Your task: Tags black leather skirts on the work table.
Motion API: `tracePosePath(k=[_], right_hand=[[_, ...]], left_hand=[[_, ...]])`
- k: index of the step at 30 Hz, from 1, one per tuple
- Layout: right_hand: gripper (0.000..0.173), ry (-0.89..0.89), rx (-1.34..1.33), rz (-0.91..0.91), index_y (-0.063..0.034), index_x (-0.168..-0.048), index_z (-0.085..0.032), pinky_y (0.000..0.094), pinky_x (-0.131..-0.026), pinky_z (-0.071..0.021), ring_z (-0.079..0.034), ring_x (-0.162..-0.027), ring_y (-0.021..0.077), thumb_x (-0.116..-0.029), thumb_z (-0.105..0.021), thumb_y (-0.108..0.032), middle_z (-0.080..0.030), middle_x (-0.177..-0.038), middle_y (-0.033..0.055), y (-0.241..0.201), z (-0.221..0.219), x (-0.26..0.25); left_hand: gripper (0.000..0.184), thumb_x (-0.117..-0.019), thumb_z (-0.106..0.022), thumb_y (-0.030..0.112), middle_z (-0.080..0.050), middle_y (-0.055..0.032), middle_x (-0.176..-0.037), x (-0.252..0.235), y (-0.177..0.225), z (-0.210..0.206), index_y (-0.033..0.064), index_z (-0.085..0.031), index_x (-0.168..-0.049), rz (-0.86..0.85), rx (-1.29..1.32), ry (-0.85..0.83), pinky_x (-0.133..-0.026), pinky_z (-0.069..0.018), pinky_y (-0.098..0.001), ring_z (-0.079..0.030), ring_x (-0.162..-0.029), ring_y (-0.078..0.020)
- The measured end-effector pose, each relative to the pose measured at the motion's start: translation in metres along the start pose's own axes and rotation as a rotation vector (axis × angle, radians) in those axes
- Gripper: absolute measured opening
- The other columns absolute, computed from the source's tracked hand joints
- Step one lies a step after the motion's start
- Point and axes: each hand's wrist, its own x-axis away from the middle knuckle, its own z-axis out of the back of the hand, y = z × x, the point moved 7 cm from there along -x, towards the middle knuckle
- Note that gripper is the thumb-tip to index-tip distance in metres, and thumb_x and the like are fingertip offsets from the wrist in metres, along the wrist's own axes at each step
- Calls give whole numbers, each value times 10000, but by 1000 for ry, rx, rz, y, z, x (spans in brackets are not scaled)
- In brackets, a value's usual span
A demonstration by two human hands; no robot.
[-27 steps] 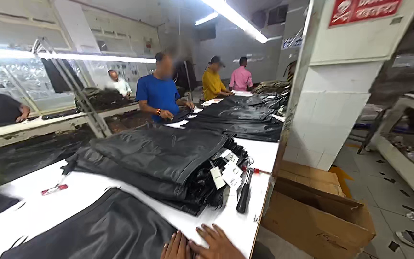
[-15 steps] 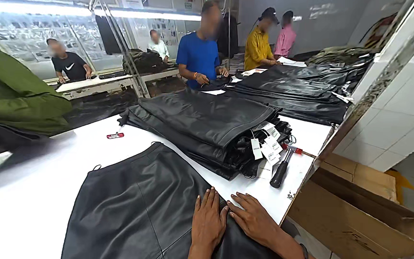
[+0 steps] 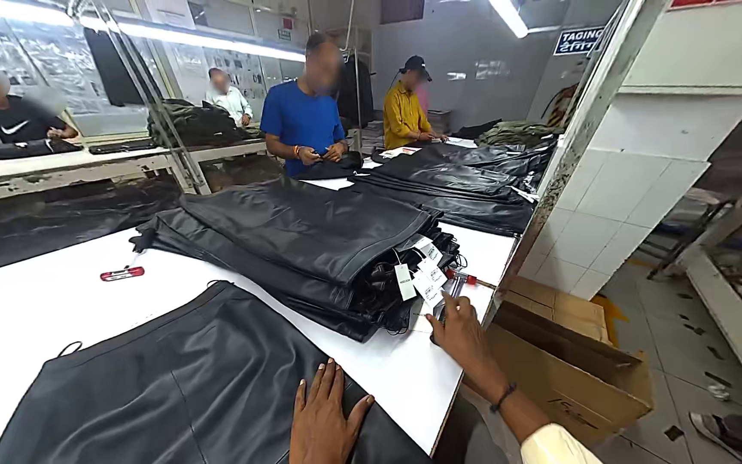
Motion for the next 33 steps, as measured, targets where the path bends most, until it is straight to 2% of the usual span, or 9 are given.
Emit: tracePosePath(k=[4,6,10,12,16,19,23,29,33], right_hand=[[999,-246,-102,-401,-14,-1598,-235,662,-920,-503,-614,-1121,528,-860,-801,-380,-506,-1373,374,57,-26,-40],[1034,-254,-325,-525,-21,-1580,-240,623,-886,-542,-656,-1057,478,-792,-861,-270,-590,-1265,345,72,-34,-45],[182,-189,-1049,-786,-13,-1047,-590,322,-544,-515,-590,-601,168,-877,-645,-48,-610,-758,104,63,-17,-18],[204,-308,-1251,-876,-16,-1162,-515,337,-623,-575,-609,-649,180,-959,-519,-37,-572,-831,105,57,-7,5],[507,-423,-955,-436,-33,-1417,-358,279,-501,-525,-637,-604,157,-963,-578,-82,-701,-1047,111,23,23,71],[597,-472,-832,-186,-86,-1465,-351,282,-374,-477,-529,-441,120,-1004,-575,-394,-680,-881,37,-10,30,121],[604,-746,-667,36,-130,-1602,-313,370,-476,-518,-560,-512,181,-1077,-494,-368,-640,-799,77,-54,32,156],[575,-412,-655,341,-18,-1601,-296,325,-485,-549,-579,-532,137,-1109,-430,-283,-655,-795,66,-110,54,154],[572,-605,-196,385,-205,-1639,-275,542,-681,-559,-681,-708,334,-1107,-344,-403,-701,-845,143,-91,-1,154]], left_hand=[[945,-915,-293,829,-472,-26,-1589,0,1,0,123,-555,-1486,30,-7,-63,-1234,-243,-560,-411,-1491,-238],[947,-916,-285,832,-444,-18,-1608,-2,1,-1,134,-526,-1509,51,-6,-106,-1243,-220,-553,-382,-1507,-226],[973,-909,-262,848,-392,-3,-1640,-3,0,-1,145,-468,-1549,80,4,-178,-1259,-178,-542,-331,-1532,-213],[986,-902,-251,858,-384,5,-1644,-2,-1,-3,148,-460,-1554,84,7,-183,-1260,-167,-546,-323,-1535,-208],[1001,-878,-284,875,-370,24,-1651,-4,-2,-1,165,-446,-1564,111,28,-223,-1262,-129,-565,-309,-1541,-194],[1039,-804,-407,912,-433,44,-1613,-8,-6,3,174,-504,-1529,167,91,-212,-1265,-138,-551,-335,-1528,-194],[1199,-722,-555,902,-452,16,-1601,-11,-8,8,137,-325,-1616,217,167,-161,-1269,-146,-534,-378,-1505,-184],[1286,-690,-546,933,-373,6,-1648,-10,-9,7,99,-268,-1628,260,151,-197,-1278,-125,-492,-323,-1532,-199],[1271,-691,-546,933,-369,-10,-1650,-10,-10,5,90,-312,-1612,254,155,-206,-1280,-121,-498,-323,-1532,-202]])
